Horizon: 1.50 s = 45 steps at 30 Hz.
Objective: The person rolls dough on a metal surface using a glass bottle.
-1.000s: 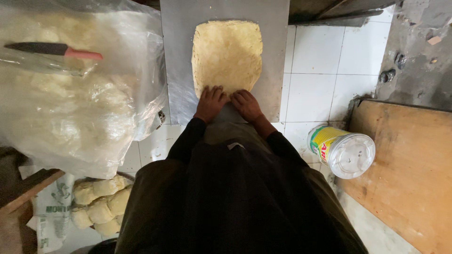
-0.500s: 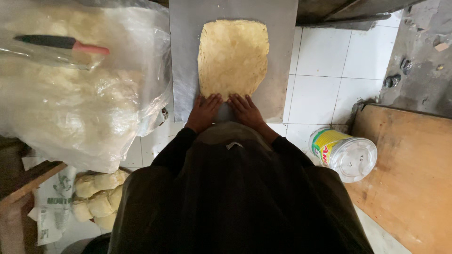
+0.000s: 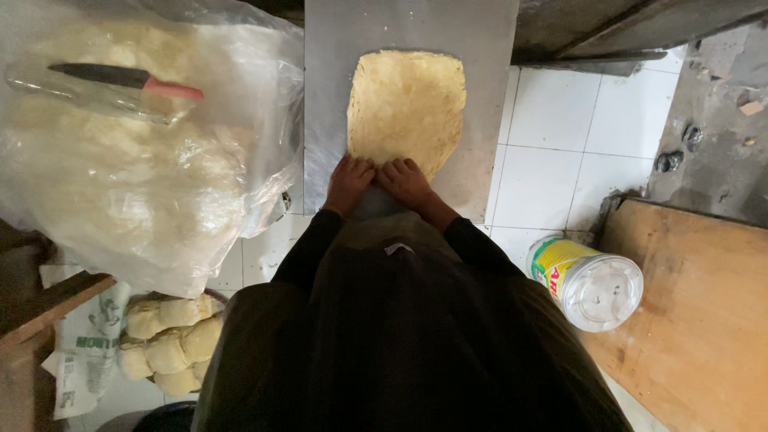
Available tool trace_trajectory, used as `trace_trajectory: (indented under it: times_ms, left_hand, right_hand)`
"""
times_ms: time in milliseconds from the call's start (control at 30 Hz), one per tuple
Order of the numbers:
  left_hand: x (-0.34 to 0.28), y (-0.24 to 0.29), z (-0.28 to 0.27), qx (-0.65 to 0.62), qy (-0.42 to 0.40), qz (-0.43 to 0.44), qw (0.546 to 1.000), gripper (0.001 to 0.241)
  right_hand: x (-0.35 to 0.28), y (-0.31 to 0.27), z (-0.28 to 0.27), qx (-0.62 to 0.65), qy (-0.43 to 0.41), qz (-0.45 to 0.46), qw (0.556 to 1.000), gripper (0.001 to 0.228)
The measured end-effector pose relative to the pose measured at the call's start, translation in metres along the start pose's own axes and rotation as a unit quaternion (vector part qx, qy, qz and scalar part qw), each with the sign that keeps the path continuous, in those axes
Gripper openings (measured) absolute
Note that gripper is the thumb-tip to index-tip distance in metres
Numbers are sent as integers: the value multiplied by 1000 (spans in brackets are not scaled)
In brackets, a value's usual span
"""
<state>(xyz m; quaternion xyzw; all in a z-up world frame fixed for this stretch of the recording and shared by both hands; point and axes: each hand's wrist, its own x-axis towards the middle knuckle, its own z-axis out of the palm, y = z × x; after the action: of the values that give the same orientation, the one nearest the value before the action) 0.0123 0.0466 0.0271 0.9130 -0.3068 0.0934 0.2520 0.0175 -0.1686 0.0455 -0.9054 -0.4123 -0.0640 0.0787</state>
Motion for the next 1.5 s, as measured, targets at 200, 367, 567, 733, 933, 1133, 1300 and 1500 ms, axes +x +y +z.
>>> trace_trajectory:
  times_ms: [200,367,567,733,933,1133,1300,1500]
  left_hand:
    - [6,1,-27,-52,20,0,998,25]
    - [6,5,-13,-3,29,-8,1000,22]
    - [3,6,-3,-14,27,-29,999,21]
    - [7,-1,-10,-79,75,-19,994,16]
    - [-20,-82,-41,5,234,-271,934,22]
    - [-67,-256,-97,95,396,-567,716,71]
    - [-92,-322,-136,-16,304,-687,659,94]
    - [-88,-356,-155,25,239,-687,686,105]
  right_hand:
    - [3,9,-13,94,47,8,994,22]
    - [-18,22,-24,246,-7,92,965,14]
    - [-14,29,-4,216,1,73,974,13]
    - [-8,30,9,272,-142,125,944,19]
    - [3,17,26,223,-171,157,947,29]
    - [4,19,27,220,-218,175,935,32]
    - [2,15,22,240,-206,208,925,26]
    - [6,5,14,243,-215,246,913,29]
